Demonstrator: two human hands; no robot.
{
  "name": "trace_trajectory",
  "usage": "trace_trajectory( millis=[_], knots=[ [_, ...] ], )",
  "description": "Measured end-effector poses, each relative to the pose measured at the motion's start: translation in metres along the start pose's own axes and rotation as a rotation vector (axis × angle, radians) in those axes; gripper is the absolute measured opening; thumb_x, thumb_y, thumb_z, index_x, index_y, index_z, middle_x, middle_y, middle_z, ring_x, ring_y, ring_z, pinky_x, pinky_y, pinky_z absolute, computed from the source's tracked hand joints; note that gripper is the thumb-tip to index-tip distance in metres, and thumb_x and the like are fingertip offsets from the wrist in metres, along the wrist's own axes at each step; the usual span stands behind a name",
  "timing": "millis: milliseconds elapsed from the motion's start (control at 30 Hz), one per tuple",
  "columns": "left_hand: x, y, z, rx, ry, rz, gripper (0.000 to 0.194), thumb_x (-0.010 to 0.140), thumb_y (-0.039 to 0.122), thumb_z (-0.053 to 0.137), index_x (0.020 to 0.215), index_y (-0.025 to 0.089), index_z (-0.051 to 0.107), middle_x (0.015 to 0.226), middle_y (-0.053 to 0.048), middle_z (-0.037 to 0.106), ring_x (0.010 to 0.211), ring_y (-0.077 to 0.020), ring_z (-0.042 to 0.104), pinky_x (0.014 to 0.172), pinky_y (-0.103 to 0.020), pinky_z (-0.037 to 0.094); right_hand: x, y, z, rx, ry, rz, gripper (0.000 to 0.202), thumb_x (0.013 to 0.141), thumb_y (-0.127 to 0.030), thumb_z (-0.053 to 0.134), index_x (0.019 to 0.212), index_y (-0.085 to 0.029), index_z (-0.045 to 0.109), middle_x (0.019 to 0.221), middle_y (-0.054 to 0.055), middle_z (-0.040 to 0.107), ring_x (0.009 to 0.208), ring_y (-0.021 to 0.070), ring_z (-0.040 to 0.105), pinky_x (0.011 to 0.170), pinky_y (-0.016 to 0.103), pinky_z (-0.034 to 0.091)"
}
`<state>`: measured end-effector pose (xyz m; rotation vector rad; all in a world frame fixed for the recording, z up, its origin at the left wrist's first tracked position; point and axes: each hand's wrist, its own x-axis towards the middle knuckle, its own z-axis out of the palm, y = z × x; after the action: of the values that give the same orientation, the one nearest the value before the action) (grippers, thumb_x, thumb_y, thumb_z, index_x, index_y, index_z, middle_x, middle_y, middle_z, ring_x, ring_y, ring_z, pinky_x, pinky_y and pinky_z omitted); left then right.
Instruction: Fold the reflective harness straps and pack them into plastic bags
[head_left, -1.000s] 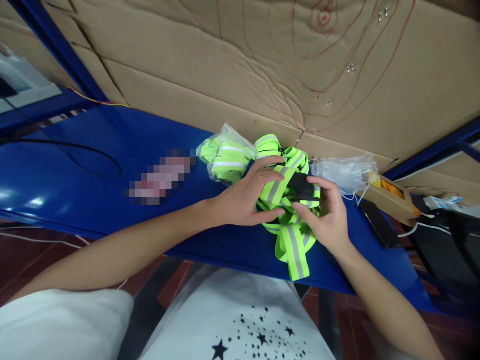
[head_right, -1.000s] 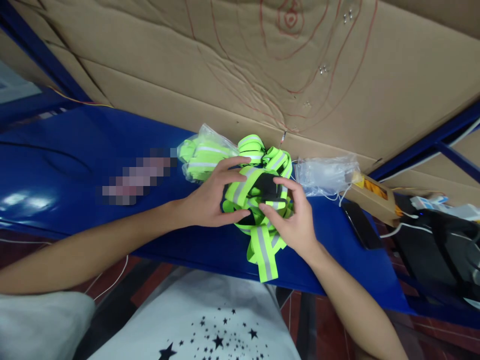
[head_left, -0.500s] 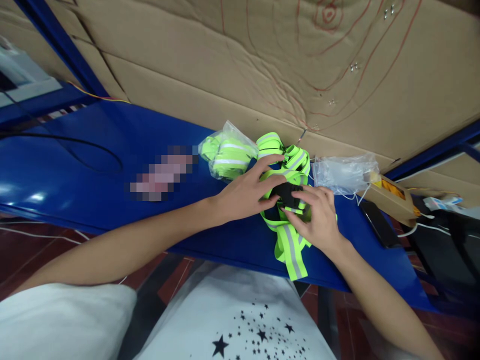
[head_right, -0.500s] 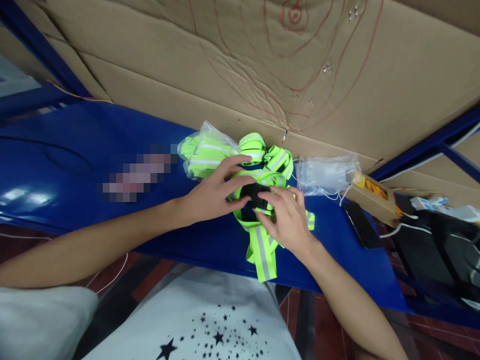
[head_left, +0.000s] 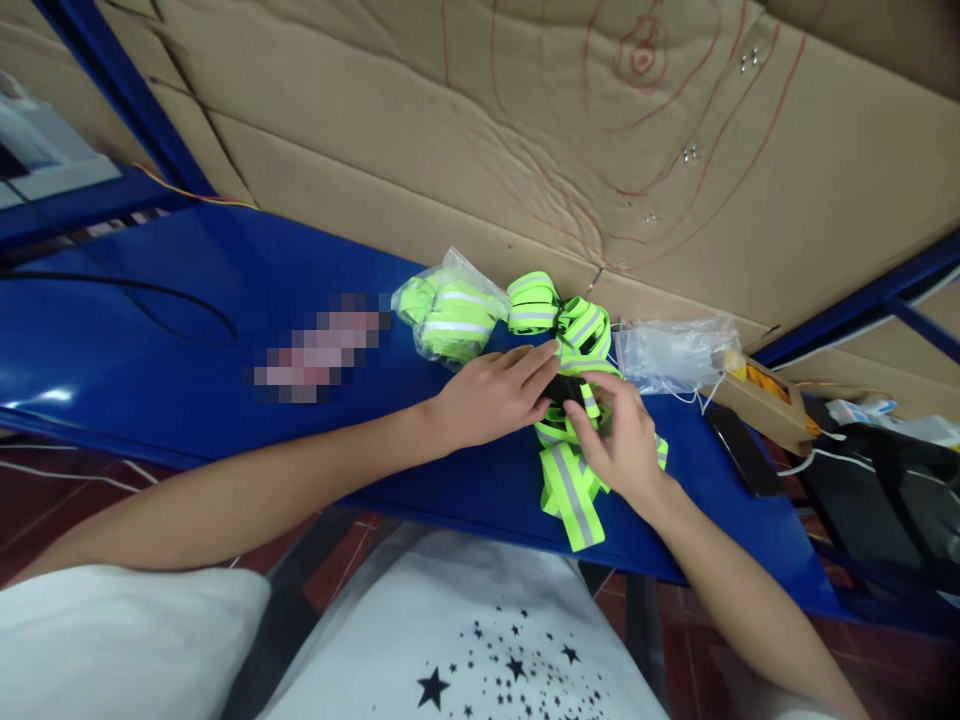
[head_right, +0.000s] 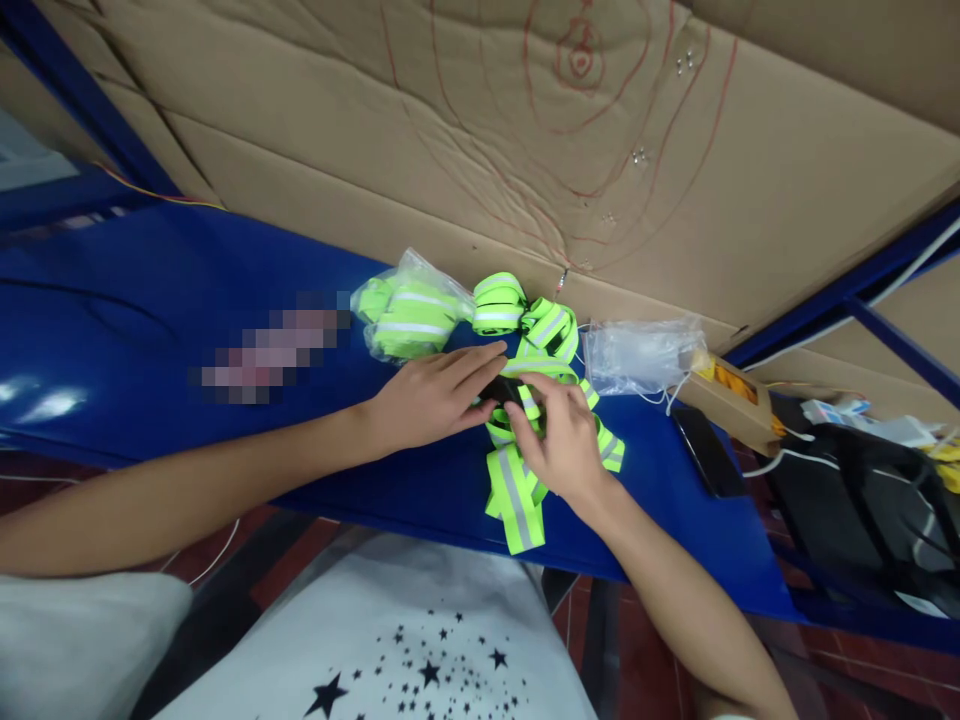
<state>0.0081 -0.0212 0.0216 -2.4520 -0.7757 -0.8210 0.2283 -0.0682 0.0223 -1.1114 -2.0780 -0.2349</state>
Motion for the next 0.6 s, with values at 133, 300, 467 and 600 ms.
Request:
trace_trajectory(
  millis=[133, 300, 467, 600],
  knots=[
    [-0.001, 0.001, 0.002, 0.083, -0.083, 0.019, 0.04, 0.101, 0.026, 0.051, 0.129, 0.0, 0.062, 0.136, -0.022, 0.067, 0.108, -0.0277, 0.074, 0.083, -0.036, 0.061, 0.004, -0.002, 0.0, -0.152, -0.128, -0.086, 0.055, 0.101, -0.036, 0.061, 0.15, -0.022, 0.042, 0.106, 0.008, 0.075, 0.089, 0.0249, 0.07, 0.086, 0.042, 0.053],
    [-0.001, 0.002, 0.008, 0.1, -0.154, 0.04, 0.035, 0.1, 0.022, 0.053, 0.125, 0.001, 0.065, 0.128, -0.021, 0.07, 0.101, -0.0275, 0.074, 0.074, -0.036, 0.058, 0.01, -0.015, 0.002, -0.516, -0.308, -0.13, 0.062, 0.098, -0.034, 0.063, 0.154, -0.017, 0.042, 0.135, 0.017, 0.066, 0.107, 0.0335, 0.066, 0.09, 0.049, 0.045],
    [0.005, 0.0, -0.001, 0.102, -0.16, -0.023, 0.034, 0.1, 0.019, 0.051, 0.127, 0.003, 0.065, 0.133, -0.021, 0.069, 0.115, -0.0306, 0.07, 0.091, -0.041, 0.055, 0.016, -0.006, -0.013, -0.504, -0.217, -0.064, 0.049, 0.097, -0.03, 0.06, 0.143, -0.017, 0.053, 0.127, 0.016, 0.07, 0.11, 0.033, 0.066, 0.093, 0.049, 0.046],
    [0.014, -0.029, -0.028, -0.099, -0.026, -0.22, 0.032, 0.099, 0.027, 0.053, 0.122, 0.01, 0.066, 0.13, -0.015, 0.071, 0.119, -0.0305, 0.068, 0.104, -0.045, 0.051, 0.029, 0.049, -0.052, -0.144, 0.169, 0.23, 0.059, 0.086, -0.033, 0.069, 0.141, -0.02, 0.053, 0.133, 0.016, 0.066, 0.116, 0.032, 0.065, 0.094, 0.048, 0.053]
  ],
)
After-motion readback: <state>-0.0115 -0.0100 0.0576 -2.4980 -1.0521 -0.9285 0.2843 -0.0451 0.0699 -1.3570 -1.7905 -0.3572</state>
